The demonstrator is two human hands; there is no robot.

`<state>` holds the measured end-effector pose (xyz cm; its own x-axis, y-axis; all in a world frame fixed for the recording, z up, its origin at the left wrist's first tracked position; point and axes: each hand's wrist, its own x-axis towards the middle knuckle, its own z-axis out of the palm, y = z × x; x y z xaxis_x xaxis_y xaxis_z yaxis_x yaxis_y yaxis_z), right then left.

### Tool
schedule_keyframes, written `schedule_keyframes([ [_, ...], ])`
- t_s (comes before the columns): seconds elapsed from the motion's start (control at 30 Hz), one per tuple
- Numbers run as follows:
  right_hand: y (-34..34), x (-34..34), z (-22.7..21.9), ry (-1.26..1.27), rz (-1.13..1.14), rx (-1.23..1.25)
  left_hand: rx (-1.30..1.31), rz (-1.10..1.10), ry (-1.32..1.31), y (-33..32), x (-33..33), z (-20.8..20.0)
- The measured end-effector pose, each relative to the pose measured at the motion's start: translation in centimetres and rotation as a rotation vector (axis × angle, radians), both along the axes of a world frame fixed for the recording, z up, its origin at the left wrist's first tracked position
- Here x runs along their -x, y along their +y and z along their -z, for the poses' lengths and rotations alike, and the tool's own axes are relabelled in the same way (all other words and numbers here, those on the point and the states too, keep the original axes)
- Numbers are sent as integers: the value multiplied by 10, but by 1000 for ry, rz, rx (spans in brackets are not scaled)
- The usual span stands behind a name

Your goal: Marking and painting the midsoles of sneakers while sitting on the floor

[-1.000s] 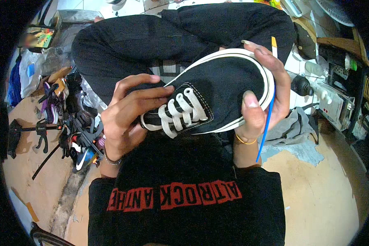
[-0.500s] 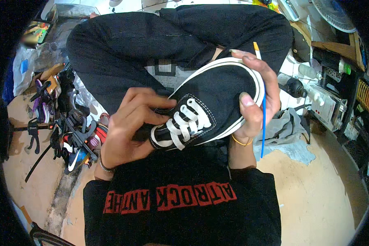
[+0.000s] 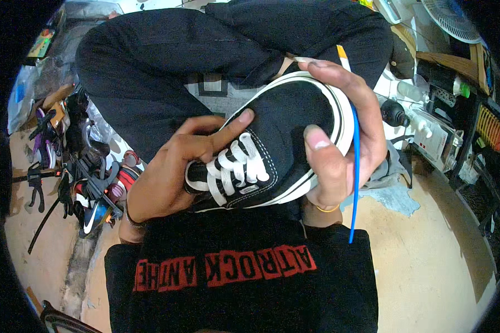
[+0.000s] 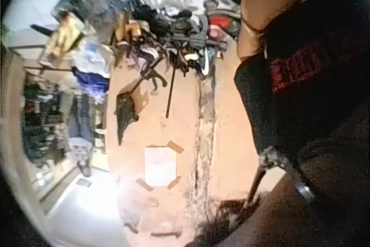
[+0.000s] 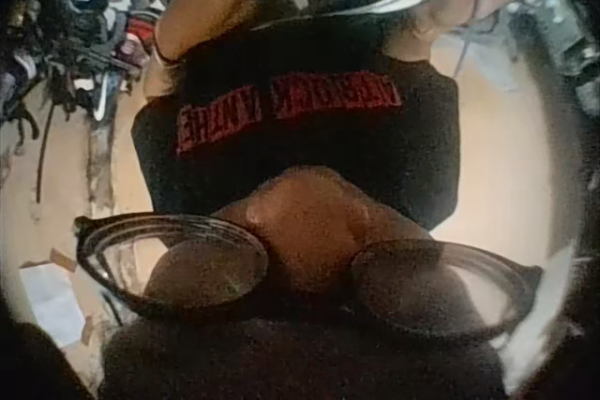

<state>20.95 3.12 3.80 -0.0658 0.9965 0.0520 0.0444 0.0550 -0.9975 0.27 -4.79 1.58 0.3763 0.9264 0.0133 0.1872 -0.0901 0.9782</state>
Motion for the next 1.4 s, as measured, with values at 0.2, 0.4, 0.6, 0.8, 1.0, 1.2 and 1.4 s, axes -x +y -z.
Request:
schedule_keyframes([
  [0.2, 5, 1, -6, -13, -19, 87, 85, 50, -208, -6, -3, 1],
  [0.4, 6, -9, 12, 97, 3, 218, 163, 191, -162, -6, 2, -12],
  [0.6, 9, -26, 24, 250, 16, 149, 283, -138, -792, -23, -8, 3],
  [0.8, 4, -10, 12, 196, 147, 6, 686, 149, -798, -1, 1, 24],
  [1.0, 10, -6, 10, 180, 167, -18, 638, 87, -731, 4, -2, 15],
  [1.2, 13, -2, 7, 38, 126, -11, 758, 75, -741, 11, 1, 10],
  [1.4, 16, 3, 2, -53, 128, 6, 744, 14, -757, 10, -2, 14],
])
